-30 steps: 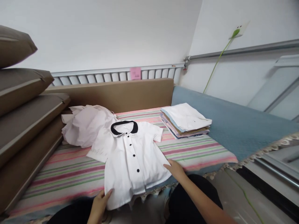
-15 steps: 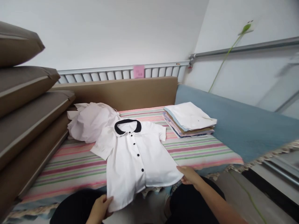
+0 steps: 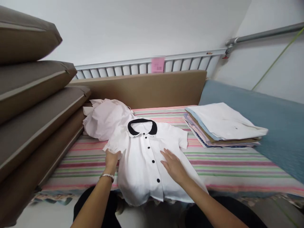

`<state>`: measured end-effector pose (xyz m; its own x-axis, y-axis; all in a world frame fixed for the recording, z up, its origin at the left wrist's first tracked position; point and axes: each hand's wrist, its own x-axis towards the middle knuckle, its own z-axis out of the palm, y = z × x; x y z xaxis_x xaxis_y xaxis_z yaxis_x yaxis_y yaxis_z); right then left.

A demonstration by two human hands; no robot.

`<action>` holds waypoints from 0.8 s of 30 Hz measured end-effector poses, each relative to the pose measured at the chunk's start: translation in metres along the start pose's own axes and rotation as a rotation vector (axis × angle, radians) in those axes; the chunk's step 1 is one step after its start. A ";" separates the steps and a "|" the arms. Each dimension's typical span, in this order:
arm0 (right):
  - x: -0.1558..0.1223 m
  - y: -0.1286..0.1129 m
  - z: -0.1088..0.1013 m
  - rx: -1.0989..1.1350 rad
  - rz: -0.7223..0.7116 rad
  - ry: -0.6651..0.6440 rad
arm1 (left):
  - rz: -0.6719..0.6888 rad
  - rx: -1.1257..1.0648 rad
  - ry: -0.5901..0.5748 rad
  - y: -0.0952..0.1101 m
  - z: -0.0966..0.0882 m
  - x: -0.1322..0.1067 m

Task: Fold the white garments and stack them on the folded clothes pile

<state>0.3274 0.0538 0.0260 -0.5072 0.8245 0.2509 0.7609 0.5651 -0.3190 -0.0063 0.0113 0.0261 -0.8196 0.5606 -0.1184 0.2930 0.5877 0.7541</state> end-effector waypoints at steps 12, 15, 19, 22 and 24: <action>-0.008 0.053 0.004 -0.314 0.043 0.036 | 0.279 0.091 0.390 -0.015 -0.057 0.023; -0.011 0.049 0.011 -0.275 0.054 0.002 | 0.837 0.239 0.194 -0.008 -0.026 -0.022; -0.012 0.069 0.007 -0.316 0.169 0.032 | 1.053 0.588 -0.073 -0.023 0.009 -0.053; -0.014 0.082 -0.001 -0.338 0.219 0.041 | 0.980 0.664 0.011 -0.039 0.015 -0.041; -0.015 0.085 -0.005 -0.335 0.239 0.042 | 0.995 0.676 0.023 -0.045 0.014 -0.031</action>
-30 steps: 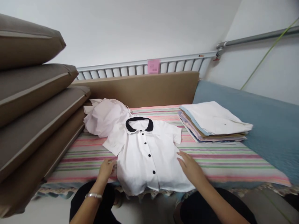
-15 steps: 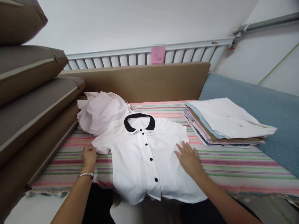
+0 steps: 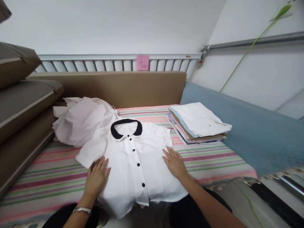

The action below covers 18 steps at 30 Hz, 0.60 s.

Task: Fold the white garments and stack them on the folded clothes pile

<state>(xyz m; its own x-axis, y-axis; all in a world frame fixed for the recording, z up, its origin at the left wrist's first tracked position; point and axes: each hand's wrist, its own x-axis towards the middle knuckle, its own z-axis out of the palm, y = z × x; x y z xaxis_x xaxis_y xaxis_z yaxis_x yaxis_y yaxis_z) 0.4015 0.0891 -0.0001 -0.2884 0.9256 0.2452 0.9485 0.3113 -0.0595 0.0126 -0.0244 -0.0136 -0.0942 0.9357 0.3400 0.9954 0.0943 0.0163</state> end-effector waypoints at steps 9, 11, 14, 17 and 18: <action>0.054 -0.021 -0.033 0.208 -0.097 0.049 | 0.067 -0.012 -0.011 0.020 -0.019 0.020; 0.077 -0.032 -0.025 0.259 -0.148 0.000 | 0.118 -0.080 -0.056 0.029 -0.016 0.036; 0.115 -0.041 -0.002 0.227 -0.171 -0.122 | 0.039 -0.109 -0.139 0.029 -0.007 0.065; 0.156 -0.040 0.015 0.132 -0.125 -0.173 | -0.080 -0.072 -0.201 0.010 -0.004 0.099; 0.170 -0.038 0.018 0.116 -0.108 -0.161 | -0.094 -0.067 -0.197 0.002 -0.007 0.111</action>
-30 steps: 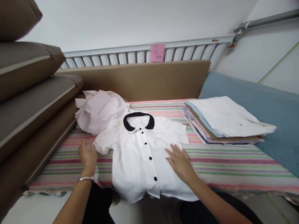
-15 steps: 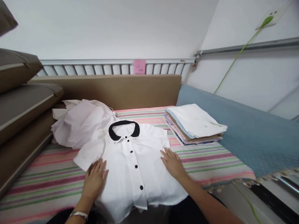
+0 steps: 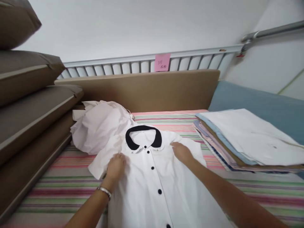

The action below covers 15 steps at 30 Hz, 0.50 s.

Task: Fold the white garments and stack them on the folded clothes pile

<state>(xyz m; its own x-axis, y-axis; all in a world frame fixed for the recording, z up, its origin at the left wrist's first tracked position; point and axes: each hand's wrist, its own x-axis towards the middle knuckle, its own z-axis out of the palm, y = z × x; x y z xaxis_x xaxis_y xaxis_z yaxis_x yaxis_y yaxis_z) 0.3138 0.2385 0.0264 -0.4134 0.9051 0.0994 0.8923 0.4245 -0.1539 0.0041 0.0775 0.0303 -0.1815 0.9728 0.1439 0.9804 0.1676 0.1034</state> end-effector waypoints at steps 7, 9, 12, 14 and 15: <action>0.081 0.007 0.000 0.069 0.032 0.100 | 0.045 0.010 0.122 -0.017 -0.032 0.092; 0.098 0.006 0.004 0.102 0.065 0.045 | -0.040 0.043 0.081 -0.018 -0.030 0.113; 0.118 0.009 0.006 0.124 0.113 -0.034 | -0.144 0.041 0.017 -0.026 -0.023 0.133; 0.127 0.014 0.004 0.125 0.119 -0.063 | -0.160 -0.002 -0.027 -0.034 -0.018 0.140; 0.130 0.017 0.002 0.127 0.122 -0.078 | -0.165 -0.031 -0.048 -0.039 -0.016 0.141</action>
<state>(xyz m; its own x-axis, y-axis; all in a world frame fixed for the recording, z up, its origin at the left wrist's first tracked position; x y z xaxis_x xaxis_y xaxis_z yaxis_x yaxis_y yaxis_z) 0.2747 0.3634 0.0346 -0.3209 0.9471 -0.0030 0.9084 0.3069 -0.2838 -0.0607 0.2061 0.0628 -0.3353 0.9391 0.0752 0.9345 0.3215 0.1526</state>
